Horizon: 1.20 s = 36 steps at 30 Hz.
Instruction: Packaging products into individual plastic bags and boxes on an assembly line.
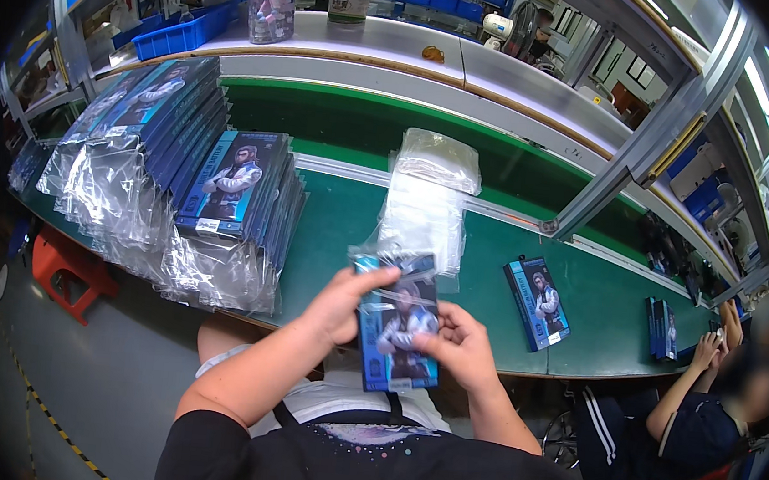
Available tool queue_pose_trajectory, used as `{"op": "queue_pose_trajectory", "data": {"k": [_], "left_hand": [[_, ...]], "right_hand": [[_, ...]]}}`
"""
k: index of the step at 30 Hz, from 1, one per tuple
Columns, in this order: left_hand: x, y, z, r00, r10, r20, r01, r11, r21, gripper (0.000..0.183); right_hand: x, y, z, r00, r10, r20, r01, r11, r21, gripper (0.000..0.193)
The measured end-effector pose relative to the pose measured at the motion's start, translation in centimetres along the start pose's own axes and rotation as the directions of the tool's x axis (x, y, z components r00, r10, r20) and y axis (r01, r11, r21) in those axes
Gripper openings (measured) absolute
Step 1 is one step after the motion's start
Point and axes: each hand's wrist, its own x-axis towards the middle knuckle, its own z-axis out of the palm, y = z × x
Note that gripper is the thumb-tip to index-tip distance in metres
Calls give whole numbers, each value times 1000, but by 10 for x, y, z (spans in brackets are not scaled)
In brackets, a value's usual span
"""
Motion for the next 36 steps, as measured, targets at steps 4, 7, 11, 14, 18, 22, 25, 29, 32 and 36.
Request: {"op": "queue_pose_trajectory", "data": {"k": [4, 7, 11, 14, 18, 22, 25, 29, 32, 36], "left_hand": [[11, 11, -12, 1000, 14, 9, -13, 991, -133, 34], [-18, -1, 24, 981, -78, 179, 75, 997, 23, 38], [-29, -4, 36, 827, -212, 521, 131, 973, 189, 33], [-26, -3, 30, 835, -265, 482, 109, 938, 328, 42], [-22, -6, 25, 870, -308, 384, 276, 951, 136, 46], [-24, -26, 14, 936, -269, 227, 297, 950, -98, 34], [-24, -12, 1, 939, -304, 158, 306, 952, 9, 27], [-33, 6, 4, 986, -163, 42, 157, 979, 126, 37], [-38, 12, -14, 982, -178, 70, 156, 958, 242, 39], [-46, 21, -15, 975, -214, 67, 194, 954, 227, 45]], "right_hand": [[-8, -20, -5, 975, -42, 219, 91, 972, -216, 108], [-3, -17, 4, 946, -324, 28, 316, 898, -306, 97], [-7, -24, -4, 673, -728, -131, 607, 645, -465, 45], [-7, -37, -5, 377, -846, -377, 739, 520, -428, 28], [-14, -44, 5, 595, -801, -61, 654, 527, -542, 17], [-5, -37, 30, 719, -539, 439, 692, 504, -517, 28], [-8, -38, 25, 724, -609, 324, 690, 648, -322, 28], [2, -27, -11, 597, -787, -158, 568, 553, -610, 22], [14, -26, -22, 679, -695, -238, 452, 651, -610, 22], [16, -18, -34, 904, -412, -115, 324, 835, -445, 18]]}}
